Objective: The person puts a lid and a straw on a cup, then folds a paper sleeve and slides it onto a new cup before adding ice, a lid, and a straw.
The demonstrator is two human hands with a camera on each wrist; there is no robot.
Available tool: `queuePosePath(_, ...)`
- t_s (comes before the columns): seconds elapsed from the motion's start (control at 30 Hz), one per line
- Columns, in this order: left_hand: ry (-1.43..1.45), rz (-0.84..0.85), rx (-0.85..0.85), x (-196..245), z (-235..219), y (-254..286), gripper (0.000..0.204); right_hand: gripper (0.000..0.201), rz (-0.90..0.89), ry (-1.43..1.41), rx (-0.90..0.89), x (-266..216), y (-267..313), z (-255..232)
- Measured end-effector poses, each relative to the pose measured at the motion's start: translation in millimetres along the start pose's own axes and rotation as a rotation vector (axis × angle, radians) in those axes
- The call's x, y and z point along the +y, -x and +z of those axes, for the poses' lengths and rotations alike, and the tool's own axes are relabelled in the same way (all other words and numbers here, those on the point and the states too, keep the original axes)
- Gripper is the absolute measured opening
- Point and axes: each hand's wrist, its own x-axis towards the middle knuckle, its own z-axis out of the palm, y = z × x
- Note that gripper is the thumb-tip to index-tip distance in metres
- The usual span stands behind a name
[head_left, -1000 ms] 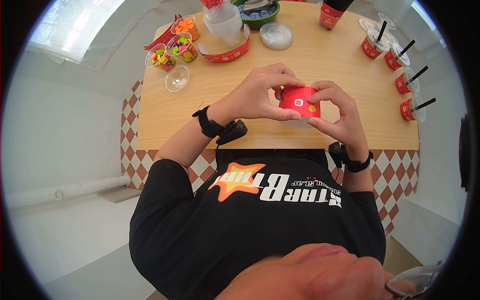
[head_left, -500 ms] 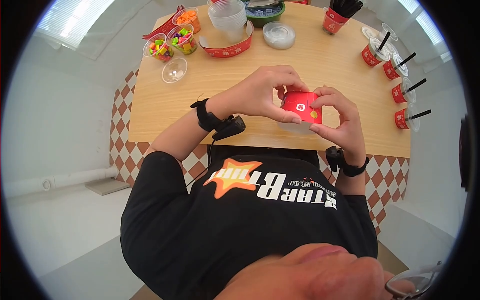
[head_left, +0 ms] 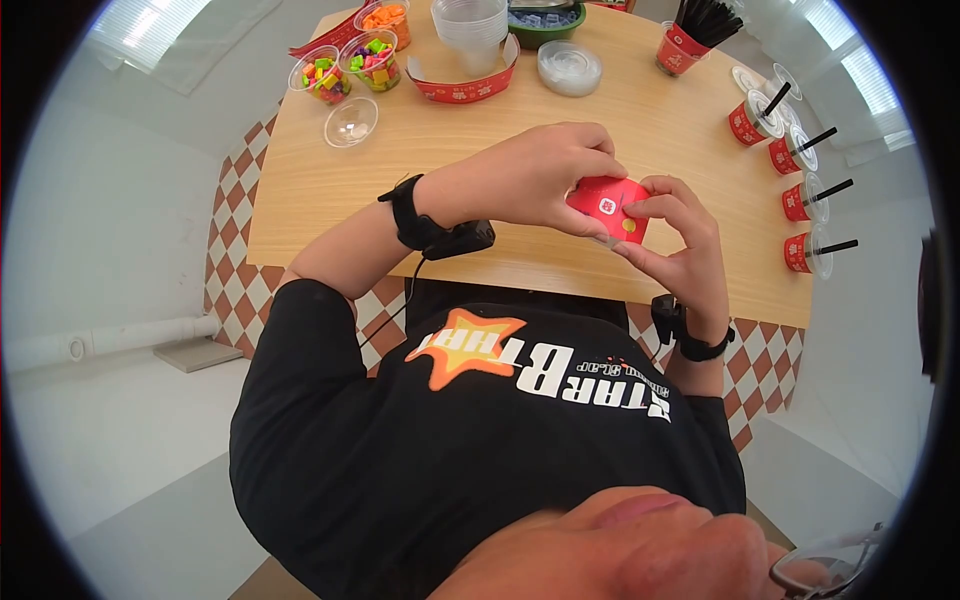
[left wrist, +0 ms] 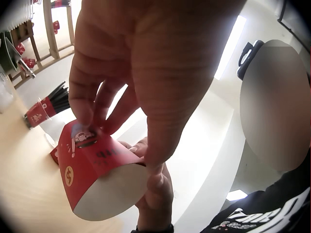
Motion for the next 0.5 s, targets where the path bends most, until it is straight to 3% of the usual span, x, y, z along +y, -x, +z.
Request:
queuePosePath(0.2,-0.029,0.022,-0.027,-6.5,0.9,1.0,0.055,0.037,-0.066,0.087,-0.029,-1.8,-2.0,1.0)
queuePosePath(0.5,0.076,-0.031,-0.089,-4.7,-6.5,4.3,0.058,0.039,-0.086,-0.080,-0.030,-2.4,-5.0,-1.3)
